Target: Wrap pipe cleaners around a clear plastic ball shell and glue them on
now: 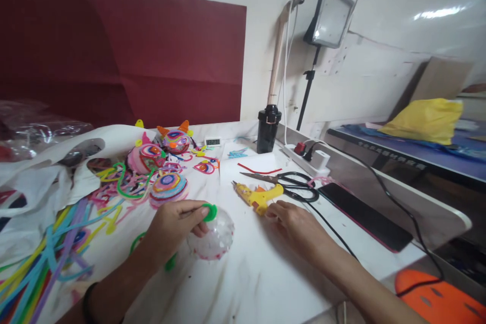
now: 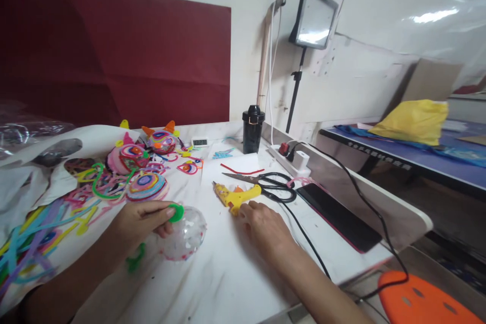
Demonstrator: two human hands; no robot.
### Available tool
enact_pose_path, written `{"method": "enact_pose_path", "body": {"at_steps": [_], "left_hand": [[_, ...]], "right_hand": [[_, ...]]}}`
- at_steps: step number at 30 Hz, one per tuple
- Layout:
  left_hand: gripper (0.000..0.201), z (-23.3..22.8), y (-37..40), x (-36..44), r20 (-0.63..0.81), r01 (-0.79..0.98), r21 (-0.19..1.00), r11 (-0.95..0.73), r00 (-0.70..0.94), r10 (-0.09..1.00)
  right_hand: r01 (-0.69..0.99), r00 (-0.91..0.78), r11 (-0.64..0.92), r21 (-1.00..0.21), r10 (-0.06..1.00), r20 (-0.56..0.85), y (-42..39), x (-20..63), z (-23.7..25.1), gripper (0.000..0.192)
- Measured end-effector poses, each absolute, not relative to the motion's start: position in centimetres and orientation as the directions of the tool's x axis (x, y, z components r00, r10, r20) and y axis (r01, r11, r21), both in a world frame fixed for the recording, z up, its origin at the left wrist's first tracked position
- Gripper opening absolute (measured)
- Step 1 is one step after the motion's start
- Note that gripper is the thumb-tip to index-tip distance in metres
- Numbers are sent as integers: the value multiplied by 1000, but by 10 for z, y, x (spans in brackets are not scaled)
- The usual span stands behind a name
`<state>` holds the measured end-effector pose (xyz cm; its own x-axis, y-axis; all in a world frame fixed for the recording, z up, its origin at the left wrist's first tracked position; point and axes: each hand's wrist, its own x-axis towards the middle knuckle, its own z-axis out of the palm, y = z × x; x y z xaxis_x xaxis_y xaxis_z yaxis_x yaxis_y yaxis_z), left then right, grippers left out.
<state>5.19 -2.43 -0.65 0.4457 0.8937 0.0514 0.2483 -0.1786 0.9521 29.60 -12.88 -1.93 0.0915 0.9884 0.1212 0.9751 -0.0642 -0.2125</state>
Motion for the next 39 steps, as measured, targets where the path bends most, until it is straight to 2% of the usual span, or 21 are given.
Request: {"method": "enact_pose_path", "body": {"at_steps": [4, 8, 13, 16, 18, 24, 30, 32, 34, 36, 39], "left_hand": [[26, -6, -25, 52, 41, 262, 949, -175, 447, 894], [25, -6, -28, 53, 27, 250, 956, -153, 443, 896], [31, -5, -30, 53, 36, 202, 970, -137, 437, 899], [35, -6, -30, 54, 45, 153, 980, -127, 455, 890], [34, -7, -30, 55, 48, 127, 985, -120, 461, 886], [28, -10, -30, 56, 44, 107, 988, -110, 489, 871], [25, -9, -30, 56, 55, 75, 992, -102, 467, 883], [24, -8, -30, 55, 58, 58, 994, -97, 476, 877], [23, -7, -29, 55, 73, 40, 994, -104, 477, 876], [22, -5, -29, 54, 93, 25, 993, -119, 468, 879], [20, -3, -29, 54, 117, 3, 991, -134, 466, 877]], "right_hand": [[993, 69, -46, -112, 976, 209, -115, 296, -13, 27], [997, -30, 39, -64, 989, 144, -96, 294, -9, 41], [978, -186, 192, -87, 980, 71, -94, 306, 0, 38], [969, -235, 237, -71, 971, 30, -95, 320, 0, 65], [966, -259, 259, -23, 966, 12, -93, 328, -4, 71], [947, -320, 316, 59, 944, 85, -79, 340, -24, 53], [922, -388, 382, 67, 913, 125, -77, 341, -30, 38], [923, -383, 383, 28, 913, 144, -79, 341, -30, 40], [924, -359, 378, -60, 910, 208, -84, 341, -28, 41], [899, -320, 384, -211, 905, 280, -91, 341, -24, 39], [780, -212, 360, -512, 922, 324, -105, 336, -14, 37]]}}
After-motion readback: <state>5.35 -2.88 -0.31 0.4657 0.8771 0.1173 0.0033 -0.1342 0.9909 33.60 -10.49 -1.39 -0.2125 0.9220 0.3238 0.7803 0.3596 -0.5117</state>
